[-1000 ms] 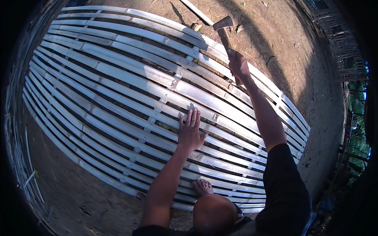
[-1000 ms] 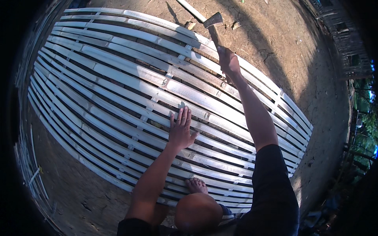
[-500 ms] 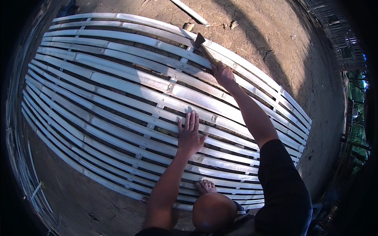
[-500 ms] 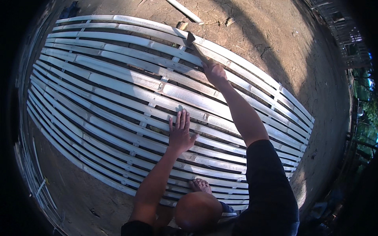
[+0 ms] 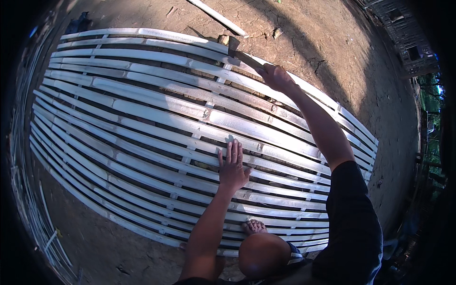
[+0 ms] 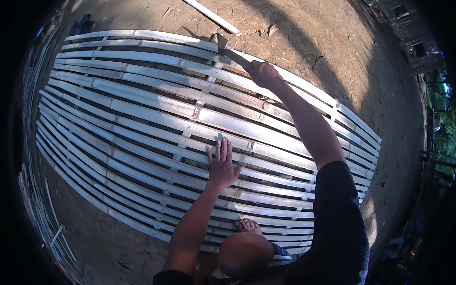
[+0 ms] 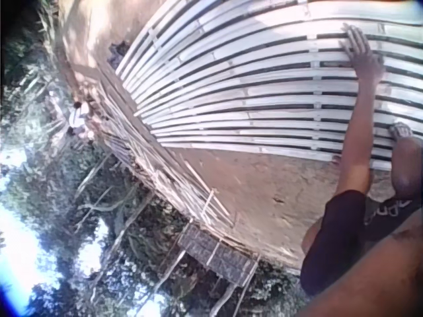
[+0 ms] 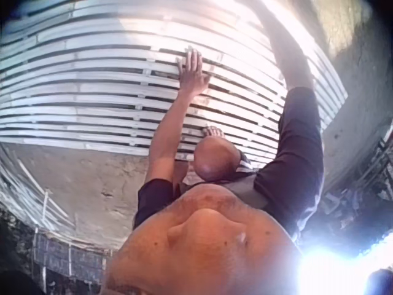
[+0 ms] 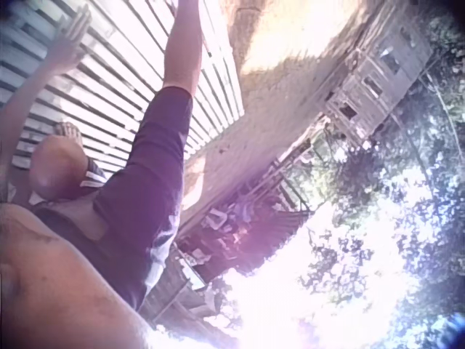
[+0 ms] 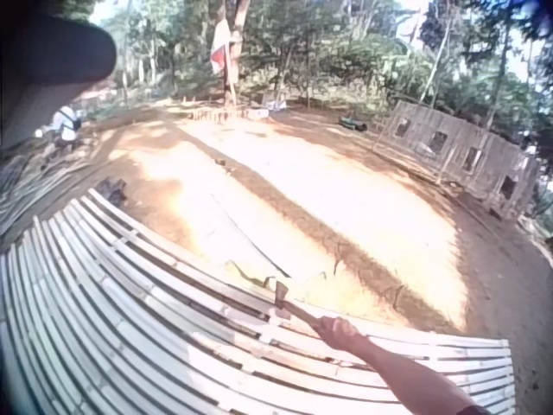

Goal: The person secures thin strips of bamboo to a curved frame with a hammer. They sit on the ground to align the strips and hammer nails into place.

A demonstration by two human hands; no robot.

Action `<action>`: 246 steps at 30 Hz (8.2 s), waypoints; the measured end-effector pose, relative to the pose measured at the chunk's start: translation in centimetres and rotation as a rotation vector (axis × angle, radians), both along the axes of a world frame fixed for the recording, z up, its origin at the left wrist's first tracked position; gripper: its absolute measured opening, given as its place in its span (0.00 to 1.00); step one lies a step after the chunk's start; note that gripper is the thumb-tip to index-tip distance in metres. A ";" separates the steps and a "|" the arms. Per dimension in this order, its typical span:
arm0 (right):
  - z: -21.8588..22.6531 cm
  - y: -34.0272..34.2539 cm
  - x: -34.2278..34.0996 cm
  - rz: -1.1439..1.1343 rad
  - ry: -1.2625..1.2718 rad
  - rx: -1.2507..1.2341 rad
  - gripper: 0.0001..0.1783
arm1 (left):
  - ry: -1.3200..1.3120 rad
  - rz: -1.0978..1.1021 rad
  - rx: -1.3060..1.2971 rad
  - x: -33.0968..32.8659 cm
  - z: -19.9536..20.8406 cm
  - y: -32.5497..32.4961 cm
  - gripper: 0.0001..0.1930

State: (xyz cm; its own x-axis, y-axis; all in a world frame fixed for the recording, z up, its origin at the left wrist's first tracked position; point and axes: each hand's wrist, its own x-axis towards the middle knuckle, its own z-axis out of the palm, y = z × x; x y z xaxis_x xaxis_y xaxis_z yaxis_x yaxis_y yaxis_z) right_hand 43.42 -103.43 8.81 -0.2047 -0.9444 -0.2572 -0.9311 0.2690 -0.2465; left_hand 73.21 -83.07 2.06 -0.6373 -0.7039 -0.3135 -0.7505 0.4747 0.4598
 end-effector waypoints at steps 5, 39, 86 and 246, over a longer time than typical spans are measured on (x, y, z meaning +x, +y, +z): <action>4.1 -4.3 2.7 0.132 -0.002 -0.093 0.31 | 0.004 0.018 -0.011 0.4 -0.2 -0.2 0.53; 0.8 -1.7 -1.2 -0.014 -0.125 -0.209 0.27 | 0.078 0.022 -0.076 0.4 -0.3 0.1 0.54; -0.4 26.8 14.2 -0.599 -0.794 -0.068 0.26 | 0.476 0.108 0.323 7.9 0.3 -3.6 0.37; 5.3 -23.2 59.6 0.191 -0.453 0.299 0.23 | -0.174 -0.089 -0.044 65.5 4.8 -61.6 0.17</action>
